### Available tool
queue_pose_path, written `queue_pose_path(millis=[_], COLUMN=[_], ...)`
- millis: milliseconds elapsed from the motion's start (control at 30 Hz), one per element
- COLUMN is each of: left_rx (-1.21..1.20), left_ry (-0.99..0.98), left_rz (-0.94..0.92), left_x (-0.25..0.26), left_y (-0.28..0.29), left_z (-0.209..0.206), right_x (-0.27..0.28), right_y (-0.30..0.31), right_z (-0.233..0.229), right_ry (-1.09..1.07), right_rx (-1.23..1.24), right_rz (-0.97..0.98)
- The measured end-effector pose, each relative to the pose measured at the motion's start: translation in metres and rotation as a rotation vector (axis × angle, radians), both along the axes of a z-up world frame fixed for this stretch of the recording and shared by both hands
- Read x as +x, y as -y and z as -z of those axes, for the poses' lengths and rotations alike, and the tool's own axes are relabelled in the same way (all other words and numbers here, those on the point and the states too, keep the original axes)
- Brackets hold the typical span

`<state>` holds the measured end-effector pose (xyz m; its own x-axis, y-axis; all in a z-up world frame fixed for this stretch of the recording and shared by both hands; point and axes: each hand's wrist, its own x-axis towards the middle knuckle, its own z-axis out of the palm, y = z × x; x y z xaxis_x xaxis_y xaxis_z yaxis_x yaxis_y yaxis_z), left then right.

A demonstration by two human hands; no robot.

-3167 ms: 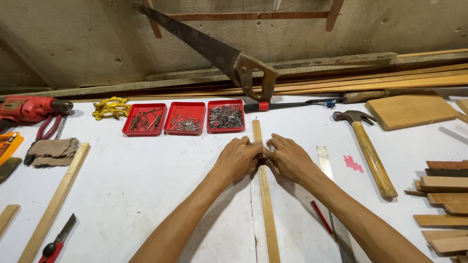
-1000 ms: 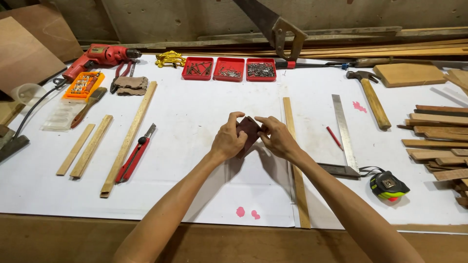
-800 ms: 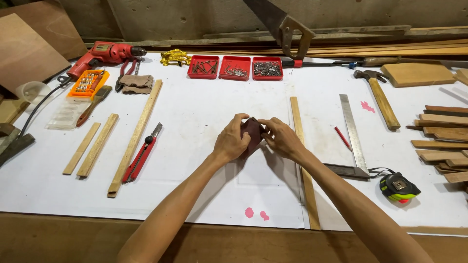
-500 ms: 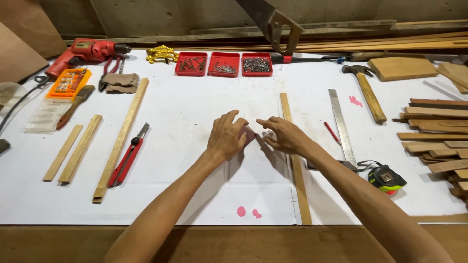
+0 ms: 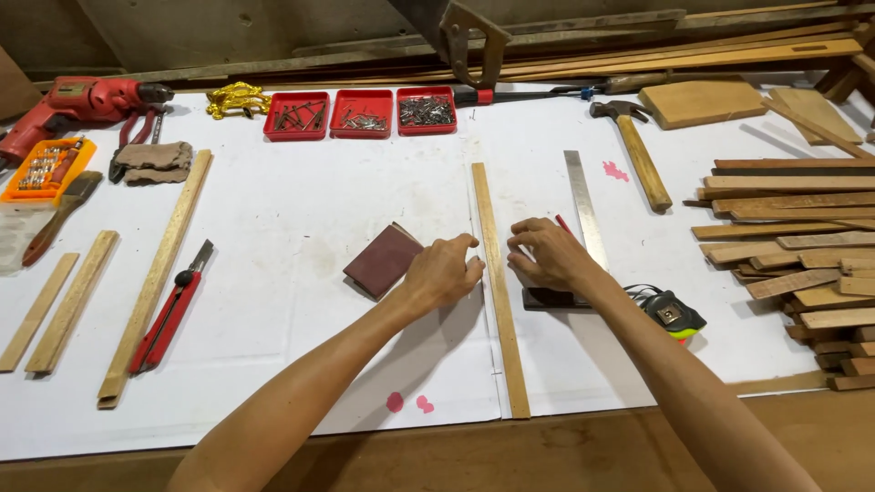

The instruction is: Sanding a thin strip of wood with a sanding block at a workbench.

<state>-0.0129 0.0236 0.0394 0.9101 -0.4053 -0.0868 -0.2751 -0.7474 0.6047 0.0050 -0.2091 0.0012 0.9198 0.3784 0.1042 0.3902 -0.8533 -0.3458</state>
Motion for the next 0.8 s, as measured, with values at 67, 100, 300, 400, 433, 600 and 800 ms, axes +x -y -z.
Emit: queue_pose_path(millis=[67, 100, 300, 400, 433, 600, 800], left_rx=[0.001, 0.000, 0.055, 0.081, 0.082, 0.128, -0.119], left_ry=[0.007, 0.011, -0.033, -0.046, -0.047, -0.063, -0.213], left_rz=[0.011, 0.014, -0.005, -0.014, -0.015, -0.050, -0.138], left_x=[-0.001, -0.003, -0.005, -0.007, -0.008, -0.002, 0.008], left_y=[0.011, 0.015, 0.027, 0.033, 0.035, 0.038, 0.033], left_z=[0.006, 0.010, 0.005, -0.001, -0.003, 0.002, 0.003], right_x=[-0.009, -0.014, -0.021, -0.017, -0.016, -0.016, -0.013], right_y=[-0.002, -0.003, -0.001, 0.003, 0.004, 0.000, -0.010], right_z=[-0.005, -0.007, 0.005, 0.010, 0.011, 0.007, 0.008], right_ry=[0.028, 0.053, 0.170, 0.169, 0.168, 0.140, 0.228], right_rx=[0.035, 0.069, 0.116, 0.127, 0.128, 0.136, 0.111], right_rz=[-0.001, -0.010, -0.083, -0.105, -0.107, -0.145, -0.230])
